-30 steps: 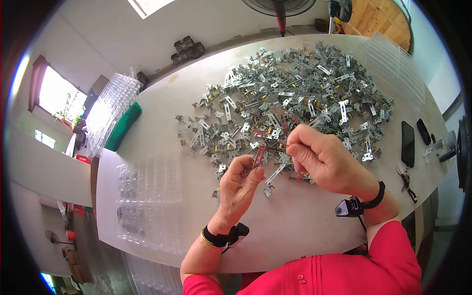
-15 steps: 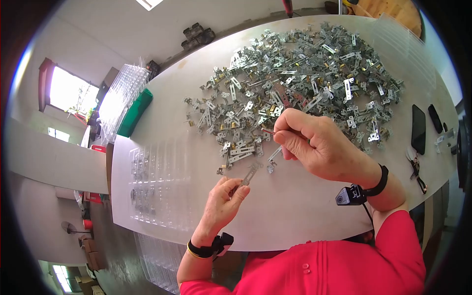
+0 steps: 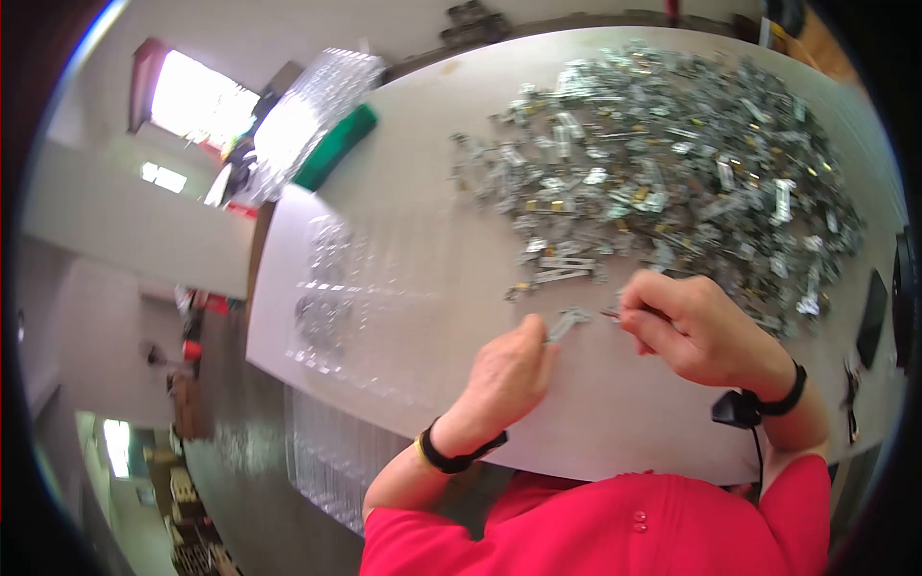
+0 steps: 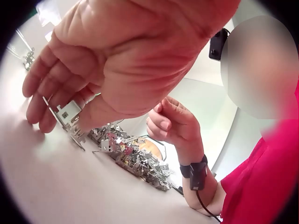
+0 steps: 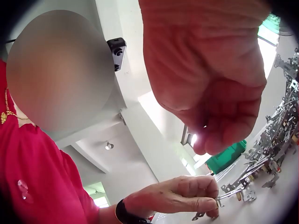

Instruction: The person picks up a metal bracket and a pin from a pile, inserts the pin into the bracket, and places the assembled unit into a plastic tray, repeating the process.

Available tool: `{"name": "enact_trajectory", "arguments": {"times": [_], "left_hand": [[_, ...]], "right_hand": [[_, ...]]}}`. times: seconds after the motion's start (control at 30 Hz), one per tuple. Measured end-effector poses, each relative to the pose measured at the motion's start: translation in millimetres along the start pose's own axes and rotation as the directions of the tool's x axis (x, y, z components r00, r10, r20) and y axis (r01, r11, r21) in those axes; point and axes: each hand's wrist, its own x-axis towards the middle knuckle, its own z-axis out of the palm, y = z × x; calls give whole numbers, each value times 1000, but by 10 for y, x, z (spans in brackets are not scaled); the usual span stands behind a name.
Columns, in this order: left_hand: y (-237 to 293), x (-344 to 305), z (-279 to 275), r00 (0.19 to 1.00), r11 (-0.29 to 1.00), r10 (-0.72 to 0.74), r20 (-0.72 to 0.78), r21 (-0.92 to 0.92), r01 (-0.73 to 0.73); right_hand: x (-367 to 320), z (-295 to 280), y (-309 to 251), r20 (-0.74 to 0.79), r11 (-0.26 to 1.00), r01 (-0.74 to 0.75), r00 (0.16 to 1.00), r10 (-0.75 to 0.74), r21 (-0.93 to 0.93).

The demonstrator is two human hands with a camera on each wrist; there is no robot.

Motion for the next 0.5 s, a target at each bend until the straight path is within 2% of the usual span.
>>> {"name": "enact_trajectory", "arguments": {"times": [0.03, 0.07, 0.13, 0.27, 0.33, 0.37, 0.43, 0.47, 0.5], "left_hand": [[-11, -4, 0, 998, 995, 68, -7, 72, -68], [-16, -3, -16, 999, 996, 38, -29, 87, -36], [-14, 4, -75, 990, 981, 137, -39, 145, -130], [-95, -44, -308, 988, 993, 91, -128, 87, -80], [-162, -94, -499, 960, 996, 86, -267, 9, -86], [-223, -105, -590, 958, 997, 82, -274, 11, -82], [-395, -117, -795, 903, 999, 32, -428, 18, -27], [-516, -126, -897, 900, 1000, 28, -436, 19, -22], [-675, -130, -995, 865, 999, -27, -502, 23, 44]], "right_hand": [[5, 15, -4, 60, 998, -54, 997, 53, 10], [13, 22, -16, 88, 999, -29, 996, 27, 22], [21, 20, -24, 219, 993, -117, 969, 111, 15], [37, 43, 23, 378, 989, -150, 916, 134, 12], [42, 85, 113, 413, 992, -123, 904, 111, 4], [52, 106, 137, 442, 994, -107, 892, 98, -4], [82, 138, 150, 483, 992, -124, 867, 124, -31], [82, 171, 209, 518, 994, -94, 848, 113, -63], [88, 192, 251, 550, 994, -62, 829, 104, -94]]}}
